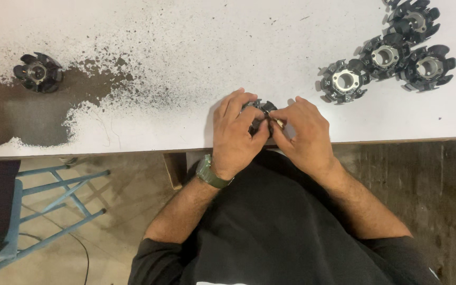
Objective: The person sits at a white workbench assembling omni wheels, fitting black roller components onto wheel hubs one at a time and using a small hex key to tighten them, placing finished wheels in a growing pile on the table.
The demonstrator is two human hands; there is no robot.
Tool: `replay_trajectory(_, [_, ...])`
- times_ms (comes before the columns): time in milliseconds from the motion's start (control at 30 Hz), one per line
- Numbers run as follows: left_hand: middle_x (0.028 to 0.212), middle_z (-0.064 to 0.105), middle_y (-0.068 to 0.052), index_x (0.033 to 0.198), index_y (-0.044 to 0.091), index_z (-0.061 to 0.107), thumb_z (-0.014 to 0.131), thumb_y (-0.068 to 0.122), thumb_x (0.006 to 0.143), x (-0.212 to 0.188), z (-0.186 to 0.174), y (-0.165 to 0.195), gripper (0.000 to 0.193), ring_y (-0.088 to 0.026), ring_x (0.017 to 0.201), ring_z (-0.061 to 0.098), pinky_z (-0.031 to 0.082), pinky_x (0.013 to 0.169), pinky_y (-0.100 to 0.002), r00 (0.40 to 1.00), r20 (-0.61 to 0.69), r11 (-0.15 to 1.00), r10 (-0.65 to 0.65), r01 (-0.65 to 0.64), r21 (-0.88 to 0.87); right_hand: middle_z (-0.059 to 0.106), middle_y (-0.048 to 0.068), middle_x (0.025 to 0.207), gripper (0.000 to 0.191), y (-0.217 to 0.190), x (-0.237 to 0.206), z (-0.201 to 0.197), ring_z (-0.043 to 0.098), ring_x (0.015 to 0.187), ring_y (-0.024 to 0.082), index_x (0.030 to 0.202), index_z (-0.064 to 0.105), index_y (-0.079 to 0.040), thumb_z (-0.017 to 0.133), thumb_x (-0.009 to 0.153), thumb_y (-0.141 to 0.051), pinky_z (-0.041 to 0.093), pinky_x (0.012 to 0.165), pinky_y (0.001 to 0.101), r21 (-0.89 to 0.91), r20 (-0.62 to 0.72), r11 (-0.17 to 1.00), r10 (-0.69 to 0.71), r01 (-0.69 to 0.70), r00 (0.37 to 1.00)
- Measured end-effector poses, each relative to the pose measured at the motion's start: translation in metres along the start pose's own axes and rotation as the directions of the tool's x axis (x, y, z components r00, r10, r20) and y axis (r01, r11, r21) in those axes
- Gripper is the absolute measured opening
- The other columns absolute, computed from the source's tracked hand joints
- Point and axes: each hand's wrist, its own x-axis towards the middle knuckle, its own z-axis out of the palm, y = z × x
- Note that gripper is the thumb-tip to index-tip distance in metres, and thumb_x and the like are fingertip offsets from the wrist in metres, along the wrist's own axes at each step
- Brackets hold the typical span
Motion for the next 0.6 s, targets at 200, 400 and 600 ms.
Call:
replay_trajectory(200, [0.127, 0.063, -0.008, 0.087, 0.008, 0.064, 0.074, 0.012, 0.084, 0.003, 0.012, -0.005, 0.011, -0.030, 0.132, 0.054, 0.038, 0.111, -0.053, 0.999, -0.050, 0.997, 0.001, 0.003, 0.082, 0.067, 0.006, 0.091, 0.020, -0.001, -0.004, 0.000, 0.066, 0.083, 0.026, 0.106, 0.069, -0.007, 0.078, 0.089, -0.001, 0.053, 0.108, 0.0529, 0.005, -0.004, 1.000, 0.012, -0.012, 1.000])
replay_trajectory(400, [0.125, 0.064, -0.008, 0.086, 0.007, 0.061, 0.072, 0.009, 0.081, 0.001, 0.015, -0.006, 0.013, -0.031, 0.132, 0.054, 0.038, 0.111, -0.053, 0.997, -0.072, 0.996, 0.022, -0.016, 0.093, 0.069, 0.007, 0.098, 0.022, 0.003, -0.009, 0.002, 0.069, 0.094, 0.028, 0.109, 0.066, -0.006, 0.078, 0.090, -0.001, 0.052, 0.110, 0.0534, -0.015, -0.035, 0.999, -0.050, 0.050, 0.998])
replay_trajectory(600, [0.126, 0.064, -0.009, 0.088, 0.007, 0.060, 0.071, 0.006, 0.080, -0.001, 0.017, -0.009, 0.013, -0.032, 0.134, 0.054, 0.039, 0.112, -0.053, 0.996, -0.074, 0.993, 0.050, -0.042, 0.111, 0.067, 0.009, 0.095, 0.023, 0.000, -0.009, 0.008, 0.067, 0.096, 0.030, 0.108, 0.068, -0.007, 0.079, 0.088, -0.001, 0.053, 0.109, 0.0531, -0.112, -0.058, 0.989, -0.102, 0.095, 0.993])
